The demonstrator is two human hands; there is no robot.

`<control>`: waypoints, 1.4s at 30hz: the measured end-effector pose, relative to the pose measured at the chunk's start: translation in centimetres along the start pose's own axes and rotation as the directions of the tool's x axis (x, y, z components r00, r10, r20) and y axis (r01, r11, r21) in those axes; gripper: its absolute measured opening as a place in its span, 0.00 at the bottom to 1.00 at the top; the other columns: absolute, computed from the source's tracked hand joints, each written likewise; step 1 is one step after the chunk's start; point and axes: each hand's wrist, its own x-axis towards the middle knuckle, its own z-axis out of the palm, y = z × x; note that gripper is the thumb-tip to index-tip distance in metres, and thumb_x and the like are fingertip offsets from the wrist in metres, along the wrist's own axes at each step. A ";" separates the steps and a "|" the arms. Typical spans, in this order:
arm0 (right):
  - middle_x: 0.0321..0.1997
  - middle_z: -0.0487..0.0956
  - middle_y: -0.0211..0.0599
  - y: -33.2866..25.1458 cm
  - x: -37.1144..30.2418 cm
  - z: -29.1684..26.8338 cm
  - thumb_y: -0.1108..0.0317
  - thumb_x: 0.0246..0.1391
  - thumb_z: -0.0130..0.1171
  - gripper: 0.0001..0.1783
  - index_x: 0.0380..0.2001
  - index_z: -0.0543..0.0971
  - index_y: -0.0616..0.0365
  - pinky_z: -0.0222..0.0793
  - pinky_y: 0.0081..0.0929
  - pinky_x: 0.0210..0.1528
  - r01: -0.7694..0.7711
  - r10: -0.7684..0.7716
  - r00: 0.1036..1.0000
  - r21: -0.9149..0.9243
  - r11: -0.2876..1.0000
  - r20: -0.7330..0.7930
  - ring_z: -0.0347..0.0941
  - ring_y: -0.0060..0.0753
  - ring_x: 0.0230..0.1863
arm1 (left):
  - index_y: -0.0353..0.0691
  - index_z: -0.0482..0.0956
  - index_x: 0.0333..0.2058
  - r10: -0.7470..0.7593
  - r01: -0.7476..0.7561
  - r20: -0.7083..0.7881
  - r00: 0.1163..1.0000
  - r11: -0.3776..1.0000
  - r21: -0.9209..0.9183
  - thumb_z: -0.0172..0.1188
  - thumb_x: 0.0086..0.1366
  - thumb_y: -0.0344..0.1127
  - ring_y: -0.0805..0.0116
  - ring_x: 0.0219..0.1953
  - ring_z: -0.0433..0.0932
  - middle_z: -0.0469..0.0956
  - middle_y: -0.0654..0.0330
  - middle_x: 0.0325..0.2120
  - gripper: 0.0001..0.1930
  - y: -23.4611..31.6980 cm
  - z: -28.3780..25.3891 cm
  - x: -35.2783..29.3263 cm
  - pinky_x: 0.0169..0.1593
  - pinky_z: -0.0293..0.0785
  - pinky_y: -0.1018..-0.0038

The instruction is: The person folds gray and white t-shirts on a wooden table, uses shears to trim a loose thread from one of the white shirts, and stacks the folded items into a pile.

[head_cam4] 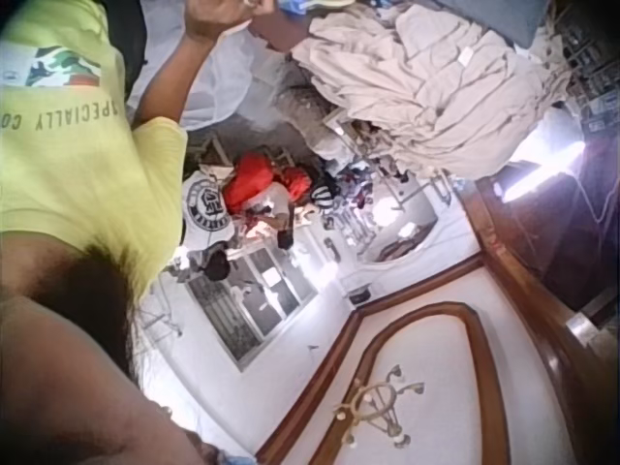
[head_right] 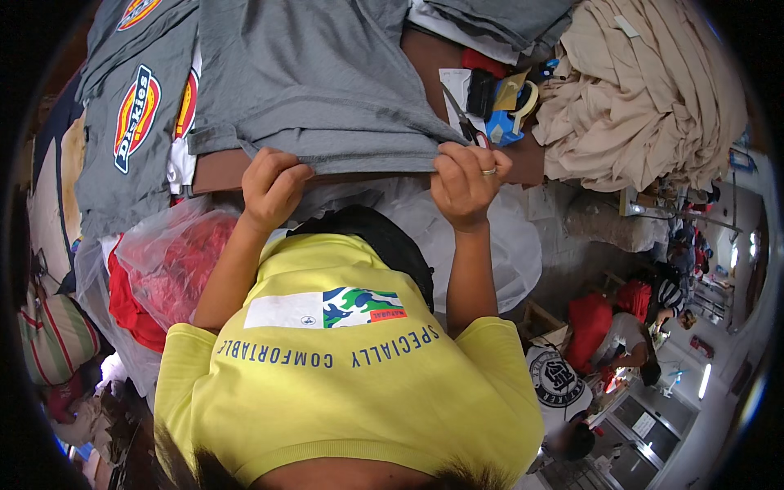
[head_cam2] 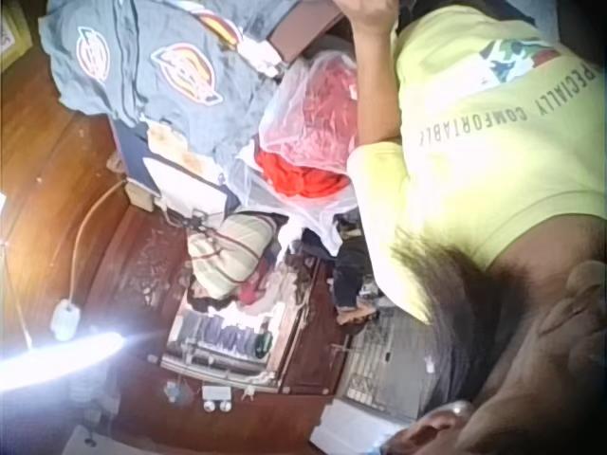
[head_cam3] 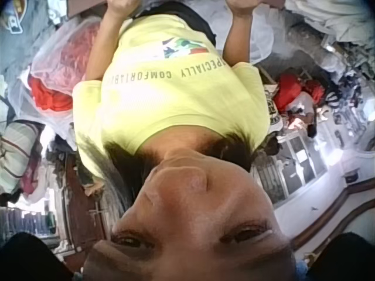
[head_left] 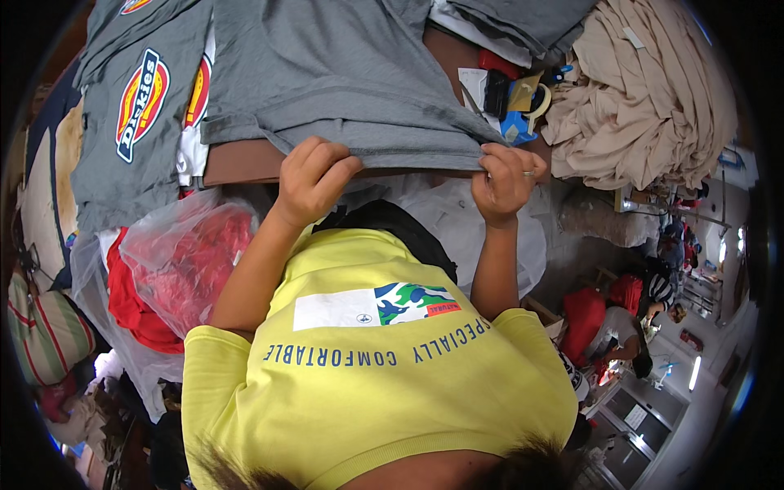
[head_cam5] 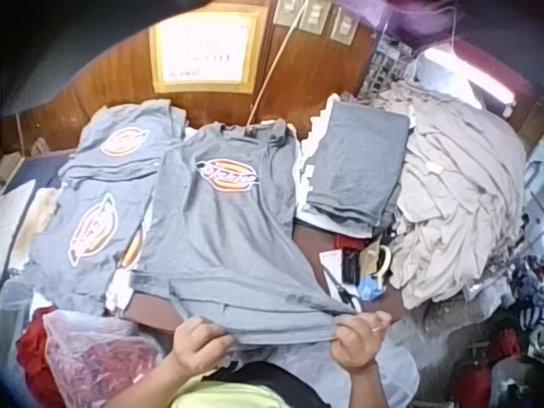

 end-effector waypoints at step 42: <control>0.43 0.75 0.40 15.9 -4.5 2.1 0.56 0.52 0.59 0.25 0.43 0.71 0.68 0.61 0.28 0.52 -0.663 0.648 0.385 0.686 -0.300 0.657 0.70 0.32 0.45 | 0.40 0.74 0.21 -0.848 0.816 0.453 0.275 -0.044 -0.577 0.54 0.63 0.49 0.82 0.14 0.65 0.71 0.69 0.14 0.19 -11.5 -14.3 -4.0 0.19 0.59 0.84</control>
